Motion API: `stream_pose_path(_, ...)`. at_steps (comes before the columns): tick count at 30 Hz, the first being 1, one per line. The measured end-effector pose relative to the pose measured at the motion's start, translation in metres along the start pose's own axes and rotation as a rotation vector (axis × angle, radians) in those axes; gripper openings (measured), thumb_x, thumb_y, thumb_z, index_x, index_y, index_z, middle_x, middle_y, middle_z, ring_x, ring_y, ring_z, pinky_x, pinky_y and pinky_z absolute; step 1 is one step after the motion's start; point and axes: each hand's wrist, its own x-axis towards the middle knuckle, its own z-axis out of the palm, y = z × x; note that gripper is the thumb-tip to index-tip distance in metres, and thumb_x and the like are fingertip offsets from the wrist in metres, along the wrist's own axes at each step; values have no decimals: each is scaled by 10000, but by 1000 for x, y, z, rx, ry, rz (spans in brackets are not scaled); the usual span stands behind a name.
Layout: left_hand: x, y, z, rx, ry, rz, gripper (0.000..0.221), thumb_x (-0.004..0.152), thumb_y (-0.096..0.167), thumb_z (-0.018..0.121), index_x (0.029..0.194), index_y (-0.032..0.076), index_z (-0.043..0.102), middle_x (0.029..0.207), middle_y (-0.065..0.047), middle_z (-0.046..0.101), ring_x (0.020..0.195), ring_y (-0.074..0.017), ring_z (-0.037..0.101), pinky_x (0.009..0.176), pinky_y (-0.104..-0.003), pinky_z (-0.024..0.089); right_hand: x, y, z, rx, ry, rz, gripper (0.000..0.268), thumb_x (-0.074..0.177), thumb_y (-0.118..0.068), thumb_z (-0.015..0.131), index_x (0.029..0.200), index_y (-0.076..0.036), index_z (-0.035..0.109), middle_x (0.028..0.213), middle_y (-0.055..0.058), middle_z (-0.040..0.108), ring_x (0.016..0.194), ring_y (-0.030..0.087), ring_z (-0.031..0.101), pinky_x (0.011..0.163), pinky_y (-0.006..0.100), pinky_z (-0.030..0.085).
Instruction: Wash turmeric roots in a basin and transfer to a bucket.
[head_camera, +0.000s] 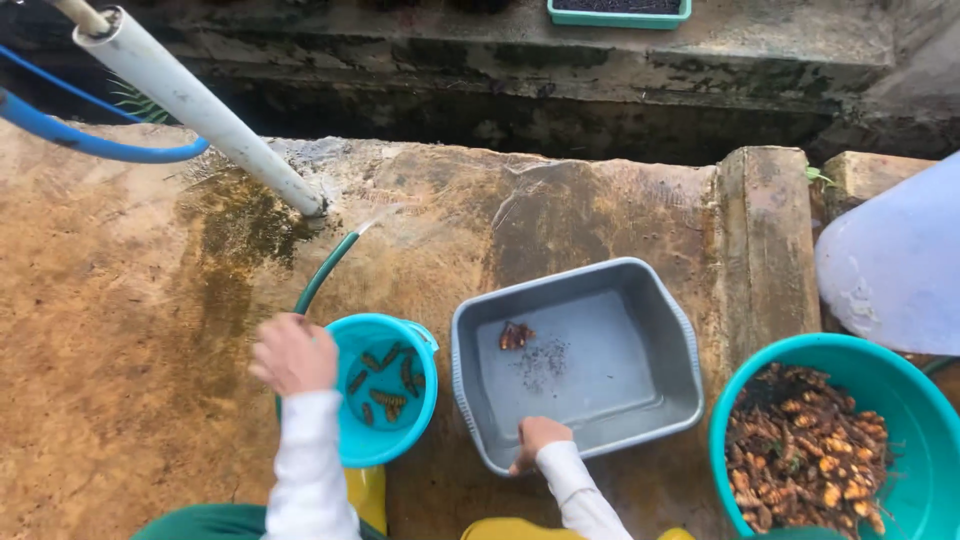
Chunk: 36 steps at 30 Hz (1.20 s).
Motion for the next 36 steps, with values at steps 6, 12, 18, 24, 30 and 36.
stream_pose_path(6,-10,-124,101,-202,-436,-375,659,945,352,662,1521,214,373,1296,-322,528,1133,-554,540,968,-603,431,-42,-60,42,9,672,-167,326,800,-255,796,1038,-106,629,1049,122,678,924,363,694,775,497,554)
stream_pose_path(12,-35,-126,83,-201,-354,-188,644,934,80,606,1521,298,454,1242,-288,619,1113,-507,623,979,-566,494,-26,-97,114,342,426,-448,372,874,-446,759,909,-87,667,820,104,727,757,269,707,680,421,540)
stream_pose_path(18,-53,-100,71,-252,-391,-8,787,883,43,675,1559,312,376,1180,-287,593,1042,-498,626,912,-561,508,17,-141,109,1146,152,-282,463,984,-506,650,1073,-62,551,775,103,705,496,158,558,415,325,437)
stream_pose_path(24,-64,-66,61,-195,-424,49,1050,782,-26,696,1623,384,219,1179,-259,578,1018,-492,616,919,-536,518,105,-171,90,1163,491,-135,435,977,-411,668,1040,-6,522,753,129,719,495,180,649,420,348,530)
stream_pose_path(30,-63,-75,96,-174,-417,51,956,902,-3,613,1646,413,180,1234,-244,590,1019,-513,613,945,-556,499,61,-117,51,1084,305,-266,482,992,-504,628,1096,-35,585,792,103,711,498,177,573,420,342,462)
stream_pose_path(36,-61,-41,61,-211,-668,-105,1239,825,341,844,1627,449,-94,1454,-281,423,1164,-520,548,1050,-560,446,-19,-4,91,378,121,-129,490,943,-411,686,681,-2,756,708,98,763,628,267,700,604,402,577)
